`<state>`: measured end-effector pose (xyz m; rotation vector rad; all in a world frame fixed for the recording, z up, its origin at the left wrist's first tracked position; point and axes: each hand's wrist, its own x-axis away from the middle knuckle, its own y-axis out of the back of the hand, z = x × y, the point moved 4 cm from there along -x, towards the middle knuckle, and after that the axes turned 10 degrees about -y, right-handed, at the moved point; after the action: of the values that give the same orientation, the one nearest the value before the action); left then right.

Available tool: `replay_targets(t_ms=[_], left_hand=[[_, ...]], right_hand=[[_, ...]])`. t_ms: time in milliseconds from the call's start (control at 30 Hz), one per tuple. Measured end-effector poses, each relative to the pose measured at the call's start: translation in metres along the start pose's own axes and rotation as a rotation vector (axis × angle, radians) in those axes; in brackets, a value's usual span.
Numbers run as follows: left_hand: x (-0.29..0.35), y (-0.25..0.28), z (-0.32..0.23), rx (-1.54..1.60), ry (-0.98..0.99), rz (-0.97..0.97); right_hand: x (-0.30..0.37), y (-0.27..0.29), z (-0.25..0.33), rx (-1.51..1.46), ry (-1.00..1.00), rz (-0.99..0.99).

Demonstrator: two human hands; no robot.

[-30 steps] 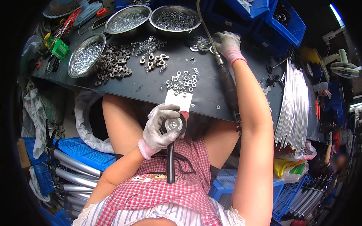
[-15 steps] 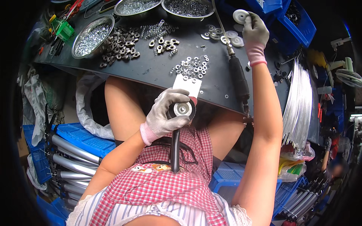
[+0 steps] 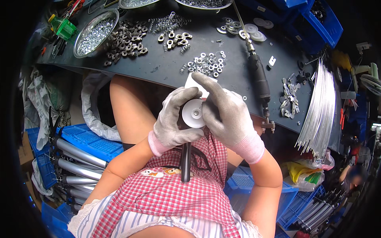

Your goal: The person assembles components of a mechanical hardware device by hand, fitting washers, springs, pistons, and metal plates into a metal cylinder, then securing them with a pneumatic screwdriver, pliers, and a manual clamping tool.

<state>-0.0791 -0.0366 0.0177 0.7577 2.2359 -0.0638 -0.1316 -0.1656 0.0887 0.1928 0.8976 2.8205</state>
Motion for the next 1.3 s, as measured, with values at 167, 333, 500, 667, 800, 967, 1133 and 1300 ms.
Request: replay_targets(t_ms=[167,333,500,667,800,967,1133,1300], left_hand=[[-0.005,-0.001,0.001,-0.016,0.009,0.030],[0.000,0.000,0.004,-0.098,0.008,0.002],[0.001,-0.005,0.007,-0.101,0.001,-0.029],[0.001,-0.010,0.009,-0.071,-0.003,-0.041],[-0.001,-0.014,0.013,0.039,0.045,-0.046],[0.024,-0.007,0.018,0.171,0.207,-0.125],[0.023,-0.008,0.013,0.112,0.165,-0.061],[0.014,-0.012,0.012,-0.005,0.017,-0.045]], right_hand=[[-0.001,0.000,-0.008,0.158,0.168,-0.079],[-0.026,0.026,-0.039,0.158,-0.105,-0.439],[-0.049,0.004,-0.065,0.618,-0.008,-0.369],[-0.061,0.006,-0.076,0.648,0.040,-0.233],[-0.063,0.013,-0.077,0.731,0.000,-0.191],[-0.078,0.002,-0.073,0.706,0.018,-0.059],[-0.050,0.024,-0.041,0.672,0.209,-0.226],[-0.010,0.025,0.003,0.129,0.234,0.051]])
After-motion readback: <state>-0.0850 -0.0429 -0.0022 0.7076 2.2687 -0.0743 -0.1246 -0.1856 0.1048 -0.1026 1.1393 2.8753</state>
